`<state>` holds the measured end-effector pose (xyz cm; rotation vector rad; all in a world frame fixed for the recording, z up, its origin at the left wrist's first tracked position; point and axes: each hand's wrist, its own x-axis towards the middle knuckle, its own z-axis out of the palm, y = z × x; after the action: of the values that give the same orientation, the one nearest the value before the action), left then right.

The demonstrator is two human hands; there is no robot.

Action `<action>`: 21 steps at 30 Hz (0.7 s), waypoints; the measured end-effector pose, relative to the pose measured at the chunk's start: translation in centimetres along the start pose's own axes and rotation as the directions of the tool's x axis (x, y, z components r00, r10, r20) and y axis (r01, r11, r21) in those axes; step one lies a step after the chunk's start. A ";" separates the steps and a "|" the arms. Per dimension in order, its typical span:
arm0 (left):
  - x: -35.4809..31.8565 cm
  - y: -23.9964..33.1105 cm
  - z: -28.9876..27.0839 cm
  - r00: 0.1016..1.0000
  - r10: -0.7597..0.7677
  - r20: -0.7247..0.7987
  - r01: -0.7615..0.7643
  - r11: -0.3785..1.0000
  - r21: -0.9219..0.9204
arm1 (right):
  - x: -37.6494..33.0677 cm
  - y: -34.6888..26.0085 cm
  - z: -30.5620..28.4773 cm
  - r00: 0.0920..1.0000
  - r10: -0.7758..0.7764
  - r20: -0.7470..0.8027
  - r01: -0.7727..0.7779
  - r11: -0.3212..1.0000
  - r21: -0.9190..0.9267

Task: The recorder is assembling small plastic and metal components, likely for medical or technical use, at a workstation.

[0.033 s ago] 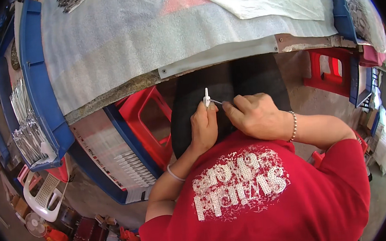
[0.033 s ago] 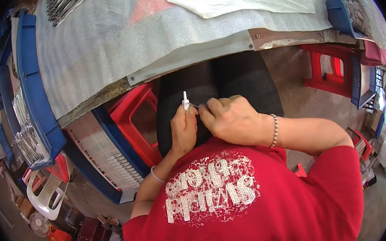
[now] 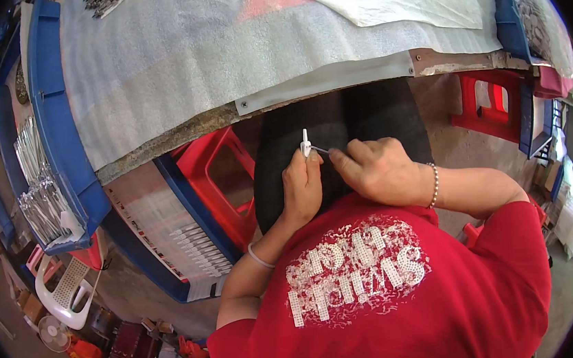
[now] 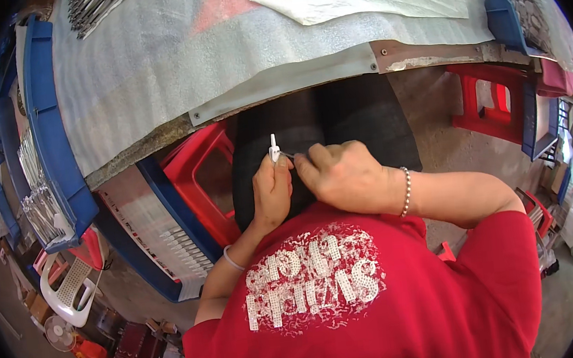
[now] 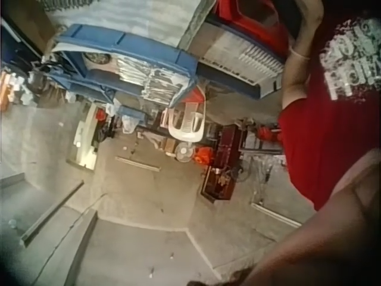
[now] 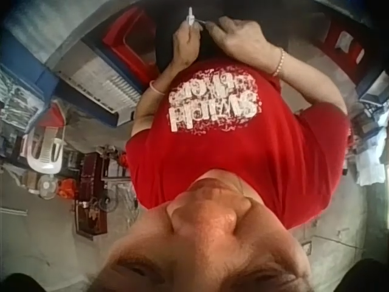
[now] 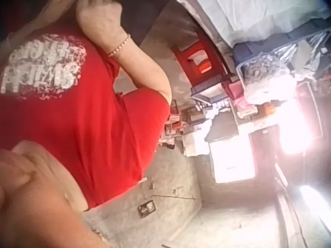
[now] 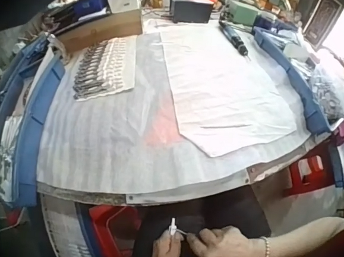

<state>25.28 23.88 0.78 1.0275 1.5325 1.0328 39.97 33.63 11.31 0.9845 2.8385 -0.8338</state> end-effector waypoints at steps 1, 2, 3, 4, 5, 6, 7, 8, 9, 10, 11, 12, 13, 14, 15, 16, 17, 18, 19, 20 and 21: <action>0.1 0.1 -0.1 0.988 -0.148 0.046 0.153 0.982 -0.108 | 0.3 0.2 -0.1 0.997 0.077 0.020 -0.078 0.994 0.076; 0.3 0.3 -0.1 0.988 -0.151 0.045 0.155 0.982 -0.109 | 0.6 1.1 -0.1 0.986 0.163 0.034 -0.164 0.926 0.340; 0.2 0.6 -0.1 0.989 -0.138 0.051 0.144 0.983 -0.112 | 1.1 2.2 -0.2 0.968 0.240 0.073 -0.237 0.781 0.577; 0.1 0.8 -0.1 0.990 -0.126 0.058 0.132 0.984 -0.116 | 1.6 2.8 -0.9 0.862 0.364 0.353 -0.504 0.541 0.673; 0.0 1.0 -0.3 0.990 -0.132 0.056 0.137 0.984 -0.117 | 1.6 2.6 -0.8 0.861 0.361 0.359 -0.507 0.540 0.672; 0.0 1.1 -0.4 0.984 -0.165 0.065 0.171 0.981 -0.095 | 1.4 2.3 -0.7 0.928 0.300 0.221 -0.372 0.715 0.593; 0.0 1.1 -0.4 0.977 -0.198 0.074 0.203 0.976 -0.072 | 1.2 2.1 -0.6 0.974 0.206 0.093 -0.225 0.852 0.472; 0.1 1.1 -0.4 0.976 -0.202 0.075 0.208 0.975 -0.074 | 1.2 1.8 -0.5 0.999 0.035 -0.017 -0.030 0.967 0.255; 0.2 1.1 -0.4 0.982 -0.175 0.066 0.178 0.983 -0.054 | 0.9 1.4 -0.3 0.996 -0.090 -0.007 0.090 0.995 0.047; 0.3 1.1 -0.4 0.988 -0.146 0.058 0.148 0.988 -0.032 | 0.6 1.1 -0.1 0.977 -0.209 0.028 0.211 0.964 -0.160; 0.4 1.0 -0.3 0.987 -0.149 0.058 0.151 0.988 -0.033 | 0.2 1.1 0.6 0.957 -0.288 0.012 0.279 0.915 -0.290; 0.4 1.0 -0.2 0.997 -0.064 0.031 0.063 0.997 0.035 | 0.1 1.1 0.7 0.958 -0.285 0.013 0.277 0.917 -0.289; 0.4 1.1 -0.1 1.000 0.025 0.010 -0.026 0.994 0.106 | 0.1 1.3 0.7 0.969 -0.246 0.017 0.244 0.947 -0.209; 0.3 1.1 -0.1 1.000 0.028 0.013 -0.029 0.994 0.105 | 0.2 1.6 0.7 0.978 -0.208 0.023 0.209 0.969 -0.129; 0.2 1.1 -0.2 0.999 0.041 0.011 -0.043 0.989 0.143 | 0.7 2.1 1.6 0.988 -0.100 -0.116 0.117 0.982 0.151; 0.7 1.1 -0.2 0.998 0.068 0.006 -0.068 0.982 0.179 | 1.0 2.5 1.8 0.985 0.173 -0.003 -0.148 0.850 0.505; 0.8 1.1 -0.1 0.996 0.085 0.007 -0.085 0.980 0.180 | 1.3 2.8 1.7 0.908 0.372 0.194 -0.382 0.538 0.751; 0.8 0.8 0.0 0.995 0.096 0.012 -0.097 0.975 0.200 | 1.8 2.8 0.9 0.675 0.468 0.570 -0.651 0.015 0.759; 0.7 0.6 0.0 0.994 0.107 0.018 -0.108 0.970 0.220 | 1.4 2.9 1.5 0.789 0.439 0.430 -0.554 0.206 0.806; 0.6 0.4 0.0 0.994 0.103 0.023 -0.105 0.972 0.212 | 1.0 2.9 2.2 0.879 0.381 0.287 -0.433 0.385 0.815; 0.8 0.6 0.0 0.993 0.115 0.030 -0.118 0.970 0.213 | 1.3 2.3 0.4 0.997 0.070 0.012 -0.067 0.873 0.482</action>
<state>25.20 24.79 1.14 1.2860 1.6106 0.9500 40.22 35.70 9.57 1.1170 2.6257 -1.5821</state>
